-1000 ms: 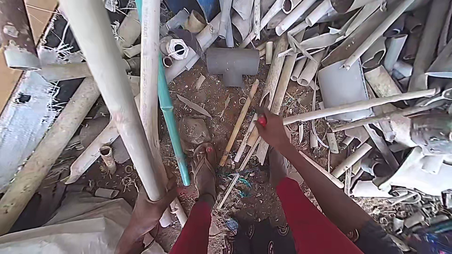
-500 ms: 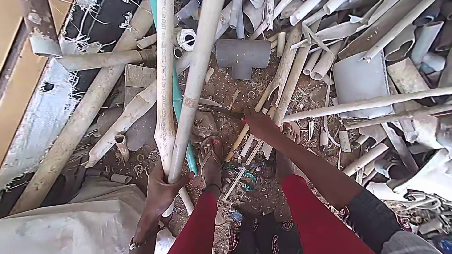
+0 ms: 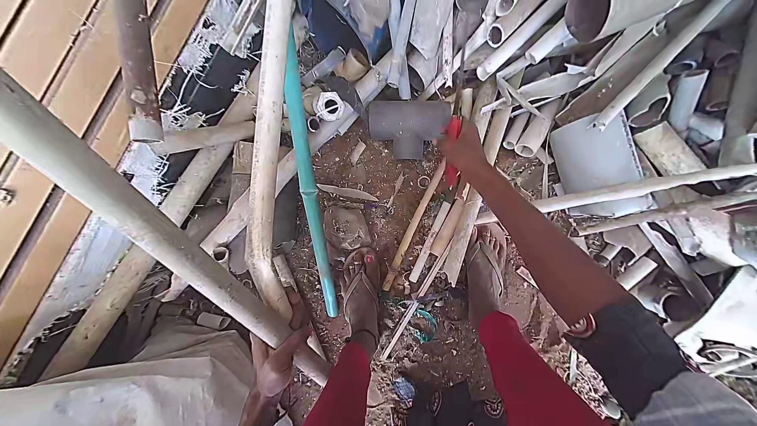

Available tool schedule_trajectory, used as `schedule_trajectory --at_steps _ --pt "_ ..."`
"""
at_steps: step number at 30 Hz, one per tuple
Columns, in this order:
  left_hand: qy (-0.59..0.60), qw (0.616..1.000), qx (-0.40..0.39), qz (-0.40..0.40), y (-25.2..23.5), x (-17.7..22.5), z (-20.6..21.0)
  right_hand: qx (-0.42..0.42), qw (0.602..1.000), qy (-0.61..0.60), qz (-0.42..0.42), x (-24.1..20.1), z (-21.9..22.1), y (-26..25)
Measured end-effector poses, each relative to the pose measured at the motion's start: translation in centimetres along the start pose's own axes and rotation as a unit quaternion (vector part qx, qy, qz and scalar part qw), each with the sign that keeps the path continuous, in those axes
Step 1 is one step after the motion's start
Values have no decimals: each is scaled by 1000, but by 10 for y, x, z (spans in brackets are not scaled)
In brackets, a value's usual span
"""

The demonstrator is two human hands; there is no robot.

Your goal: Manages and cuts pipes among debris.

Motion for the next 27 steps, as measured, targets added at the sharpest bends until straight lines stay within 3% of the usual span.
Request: schedule_trajectory --at_steps 2,4,10,13,15,17,19,22,27 --pt "-16 1000 2 4 4 -3 0 -22 993 -104 53 12 8 -24" --pt "-49 999 7 6 4 -3 -2 38 992 -114 43 15 7 -22" --pt "-145 989 0 -19 7 2 -6 118 983 -85 -109 -44 -45 65" --pt "-168 986 -6 -21 9 1 -8 122 960 53 -245 -85 -100 110" --pt "-169 985 -6 -25 10 0 -8 138 914 218 -312 -101 -127 141" --pt "-175 984 -1 -35 9 -1 -6 124 868 331 -348 -104 -130 161" --pt "-189 981 6 -44 7 0 -3 94 847 402 -334 -93 -108 163" --pt "-200 979 4 -43 5 2 0 114 836 444 -303 -56 -80 135" --pt "-224 974 7 -41 11 1 0 173 851 374 -327 -60 -103 156"
Point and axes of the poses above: each hand's wrist, its own y-axis away from the middle knuckle, its own z-axis out of the palm, x = y × z, the point moved 5 cm from there along -y, towards the middle knuckle, and after that the axes turned 10 degrees about z, right-handed, at the moved point
